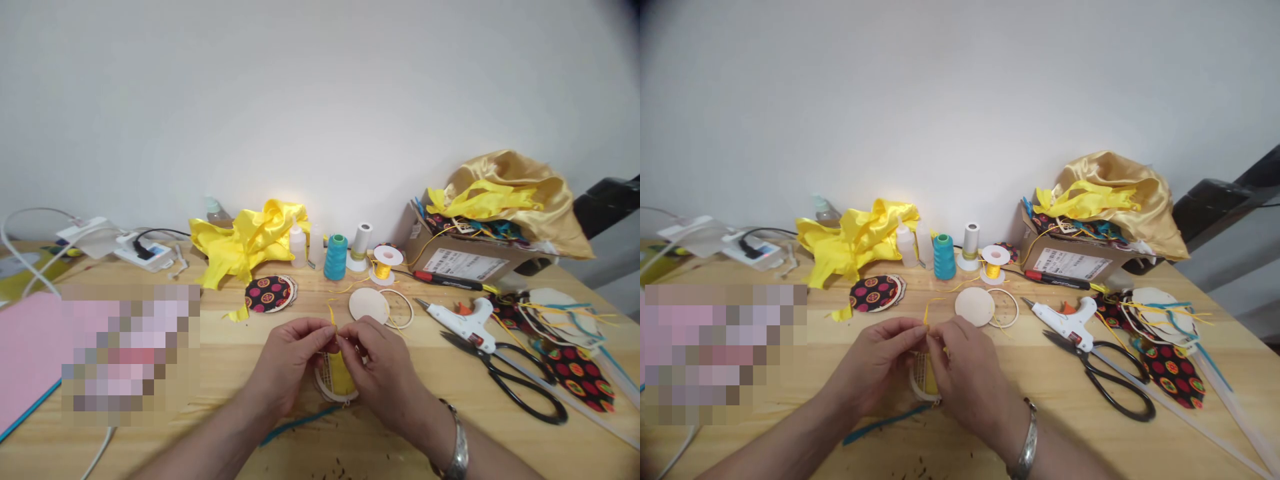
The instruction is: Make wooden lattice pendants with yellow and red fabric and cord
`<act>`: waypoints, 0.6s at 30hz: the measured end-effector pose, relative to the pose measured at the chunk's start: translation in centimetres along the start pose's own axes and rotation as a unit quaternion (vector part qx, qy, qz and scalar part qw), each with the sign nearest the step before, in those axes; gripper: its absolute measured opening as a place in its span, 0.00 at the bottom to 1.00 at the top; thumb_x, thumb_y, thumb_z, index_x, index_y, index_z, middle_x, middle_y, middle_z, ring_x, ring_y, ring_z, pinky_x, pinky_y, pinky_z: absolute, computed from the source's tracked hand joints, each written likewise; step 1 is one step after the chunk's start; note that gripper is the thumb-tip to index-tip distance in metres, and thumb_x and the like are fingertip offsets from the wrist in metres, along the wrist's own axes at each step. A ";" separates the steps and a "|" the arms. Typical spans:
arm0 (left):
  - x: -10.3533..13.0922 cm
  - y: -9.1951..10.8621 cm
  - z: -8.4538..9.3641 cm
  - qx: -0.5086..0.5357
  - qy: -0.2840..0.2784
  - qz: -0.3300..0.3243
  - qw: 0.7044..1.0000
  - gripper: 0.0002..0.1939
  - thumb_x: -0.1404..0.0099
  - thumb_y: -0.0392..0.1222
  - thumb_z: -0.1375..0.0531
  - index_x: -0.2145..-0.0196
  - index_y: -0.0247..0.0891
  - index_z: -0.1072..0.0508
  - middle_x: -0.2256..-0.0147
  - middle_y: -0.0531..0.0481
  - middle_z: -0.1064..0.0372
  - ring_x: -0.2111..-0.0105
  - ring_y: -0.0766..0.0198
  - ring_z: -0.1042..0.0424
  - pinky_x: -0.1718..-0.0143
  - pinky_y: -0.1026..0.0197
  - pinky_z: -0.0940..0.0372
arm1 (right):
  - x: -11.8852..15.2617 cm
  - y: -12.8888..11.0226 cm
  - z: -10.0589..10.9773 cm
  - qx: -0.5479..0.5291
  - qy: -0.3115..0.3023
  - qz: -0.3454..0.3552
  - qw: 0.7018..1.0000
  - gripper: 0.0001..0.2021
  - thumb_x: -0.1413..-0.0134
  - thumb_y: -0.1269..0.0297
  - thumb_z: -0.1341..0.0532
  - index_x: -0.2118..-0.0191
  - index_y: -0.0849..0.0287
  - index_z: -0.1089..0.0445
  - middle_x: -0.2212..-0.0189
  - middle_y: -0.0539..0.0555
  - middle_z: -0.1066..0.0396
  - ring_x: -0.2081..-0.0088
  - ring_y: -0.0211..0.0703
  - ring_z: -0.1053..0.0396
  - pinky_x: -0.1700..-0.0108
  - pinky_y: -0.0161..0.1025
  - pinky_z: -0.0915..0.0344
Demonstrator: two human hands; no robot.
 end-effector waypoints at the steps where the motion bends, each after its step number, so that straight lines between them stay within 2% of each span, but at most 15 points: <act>1: 0.0 0.1 0.0 -0.003 -0.001 -0.002 1.000 0.08 0.50 0.41 0.33 0.73 0.34 0.24 0.76 0.49 0.28 0.76 0.66 0.32 0.73 0.65 0.40 | 0.0 0.0 0.1 0.002 0.004 0.000 1.000 0.06 0.41 0.69 0.45 0.67 0.58 0.32 0.72 0.50 0.32 0.70 0.37 0.36 0.69 0.35 0.42; 7: 0.2 0.8 -0.3 -0.022 -0.019 -0.020 0.999 0.08 0.49 0.41 0.33 0.77 0.33 0.25 0.78 0.52 0.31 0.78 0.71 0.36 0.77 0.69 0.43 | -0.3 0.1 0.6 0.009 0.017 0.003 1.000 0.06 0.43 0.71 0.45 0.68 0.58 0.32 0.72 0.51 0.31 0.70 0.38 0.35 0.69 0.34 0.41; 12: 0.3 1.0 -0.4 -0.028 -0.021 -0.014 0.999 0.08 0.48 0.41 0.34 0.77 0.33 0.26 0.78 0.52 0.32 0.77 0.71 0.37 0.76 0.69 0.43 | -0.4 0.1 0.8 -0.007 0.017 -0.006 1.000 0.07 0.42 0.70 0.45 0.68 0.58 0.31 0.72 0.51 0.30 0.70 0.38 0.34 0.69 0.34 0.40; 18: 0.3 1.4 -0.4 -0.038 -0.027 -0.032 0.998 0.09 0.46 0.41 0.35 0.77 0.33 0.26 0.78 0.52 0.33 0.78 0.72 0.39 0.77 0.70 0.44 | -0.8 2.0 0.8 -0.139 0.018 -0.137 0.981 0.07 0.45 0.67 0.43 0.70 0.59 0.29 0.75 0.51 0.28 0.73 0.38 0.33 0.71 0.34 0.38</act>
Point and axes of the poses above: each hand's wrist, its own x-axis away from the middle knuckle, its own z-axis out of the back of the hand, y = z × x, the point moved 7 cm from there along -x, towards the middle knuckle
